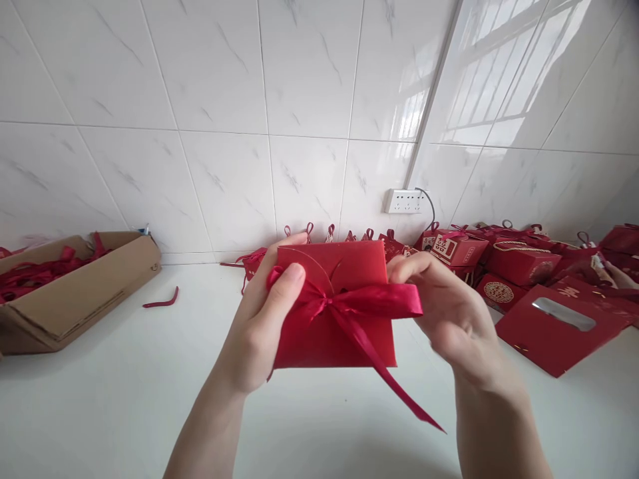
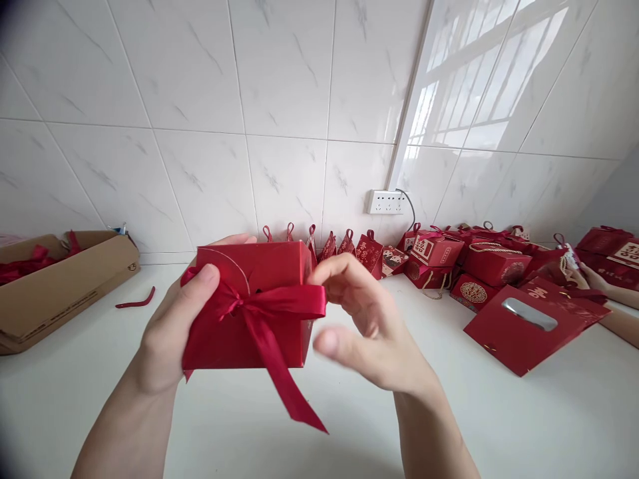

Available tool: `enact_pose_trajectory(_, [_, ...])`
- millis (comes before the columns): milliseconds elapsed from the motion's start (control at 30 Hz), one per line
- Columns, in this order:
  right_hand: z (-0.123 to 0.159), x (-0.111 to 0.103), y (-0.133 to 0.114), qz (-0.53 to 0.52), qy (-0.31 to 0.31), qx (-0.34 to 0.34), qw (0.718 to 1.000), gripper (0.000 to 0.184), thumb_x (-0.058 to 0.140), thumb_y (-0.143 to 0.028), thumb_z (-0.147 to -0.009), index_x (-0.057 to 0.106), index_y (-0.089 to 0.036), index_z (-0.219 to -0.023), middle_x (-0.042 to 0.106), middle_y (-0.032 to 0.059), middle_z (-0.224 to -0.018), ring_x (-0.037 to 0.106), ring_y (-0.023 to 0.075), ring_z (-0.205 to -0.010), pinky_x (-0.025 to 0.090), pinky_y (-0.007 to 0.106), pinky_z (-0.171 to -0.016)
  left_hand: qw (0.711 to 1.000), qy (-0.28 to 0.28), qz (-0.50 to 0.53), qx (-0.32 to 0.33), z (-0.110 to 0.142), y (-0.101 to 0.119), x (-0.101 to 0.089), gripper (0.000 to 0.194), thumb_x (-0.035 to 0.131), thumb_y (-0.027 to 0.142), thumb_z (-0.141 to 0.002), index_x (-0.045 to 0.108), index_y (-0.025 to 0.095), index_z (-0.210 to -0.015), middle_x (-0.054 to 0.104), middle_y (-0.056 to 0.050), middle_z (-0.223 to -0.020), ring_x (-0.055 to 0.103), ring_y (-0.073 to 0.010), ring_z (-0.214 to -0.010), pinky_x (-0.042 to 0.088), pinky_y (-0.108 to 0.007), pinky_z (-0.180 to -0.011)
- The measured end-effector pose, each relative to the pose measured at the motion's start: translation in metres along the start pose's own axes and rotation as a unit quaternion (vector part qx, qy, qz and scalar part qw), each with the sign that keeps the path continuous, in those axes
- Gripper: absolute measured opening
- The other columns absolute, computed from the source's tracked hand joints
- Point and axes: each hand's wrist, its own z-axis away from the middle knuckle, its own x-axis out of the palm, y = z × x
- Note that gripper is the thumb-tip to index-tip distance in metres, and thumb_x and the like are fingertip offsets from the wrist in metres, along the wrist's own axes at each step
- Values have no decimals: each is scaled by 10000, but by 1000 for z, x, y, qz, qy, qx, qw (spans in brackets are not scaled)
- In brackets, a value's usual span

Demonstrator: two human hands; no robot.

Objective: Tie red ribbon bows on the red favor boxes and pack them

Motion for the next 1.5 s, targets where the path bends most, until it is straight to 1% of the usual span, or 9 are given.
enact_pose_trajectory(100, [3,-3,-6,155,-31,-35,987,960,814,-574,-557,350,-306,-1354,415,101,-1335,473,322,-1181,497,440,-892,1000,-10,26,2,0,2,-3,568,519,567,-828,482,250,-1297,654,-56,-1075,552,-282,-1135,461,-415,-966])
enact_pose_trajectory(167, [5,-1,-7,252,-50,-46,965,1130,844,-514,-546,195,-302,-1447,285,117,-1452,360,364,-1302,458,480,-974,1000,-15,18,-2,2,2,-2,576,537,570,-816,488,257,-1297,655,-52,-1092,549,-288,-1145,467,-413,-958])
enact_pose_trajectory(400, [5,4,-3,312,-24,-65,948,1020,788,-361,-677,131,-331,-1458,350,119,-1410,469,332,-1235,525,450,-930,993,48,-66,89,5,2,6,452,545,513,-842,511,292,-1235,507,-30,-1345,401,-270,-1314,421,-380,-1032])
enact_pose_trajectory(533, [4,2,-2,291,-1,-64,955,974,792,-354,-670,182,-342,-1429,403,115,-1366,524,331,-1164,541,464,-899,959,130,-137,212,7,4,8,91,562,347,-874,572,259,-895,607,-1,-1116,546,-201,-1146,513,-317,-886])
enact_pose_trajectory(600, [4,1,-1,281,5,-66,957,953,789,-347,-677,190,-339,-1419,421,115,-1350,528,324,-1156,537,460,-909,942,151,-158,253,9,4,8,151,531,303,-894,527,239,-757,617,13,-977,599,-165,-1018,530,-288,-799])
enact_pose_trajectory(1000, [1,-6,6,323,56,-124,937,958,807,-391,-660,221,-303,-1413,363,122,-1388,455,307,-1248,494,452,-977,904,167,-125,374,15,-4,15,165,548,220,-871,529,265,-713,529,53,-594,614,-156,-761,524,-424,-858])
enact_pose_trajectory(1200, [1,-7,8,356,61,-125,924,1000,819,-391,-640,208,-308,-1428,352,138,-1419,433,367,-1269,451,547,-1001,849,22,-273,453,24,11,9,175,675,245,-787,529,285,-700,647,75,-678,625,-140,-720,564,-401,-854])
enact_pose_trajectory(1333, [1,-7,8,337,66,-125,931,981,805,-408,-655,211,-317,-1430,327,129,-1436,453,358,-1252,452,550,-1000,796,4,-359,487,35,7,15,229,659,119,-751,544,292,-847,699,76,-761,648,-139,-700,526,-442,-947])
enact_pose_trajectory(1500, [0,-6,6,320,62,-134,936,949,789,-400,-683,205,-350,-1429,335,96,-1434,433,330,-1265,510,486,-951,824,-17,-353,442,44,3,18,296,639,101,-757,567,349,-902,700,81,-797,649,-155,-677,486,-506,-959])
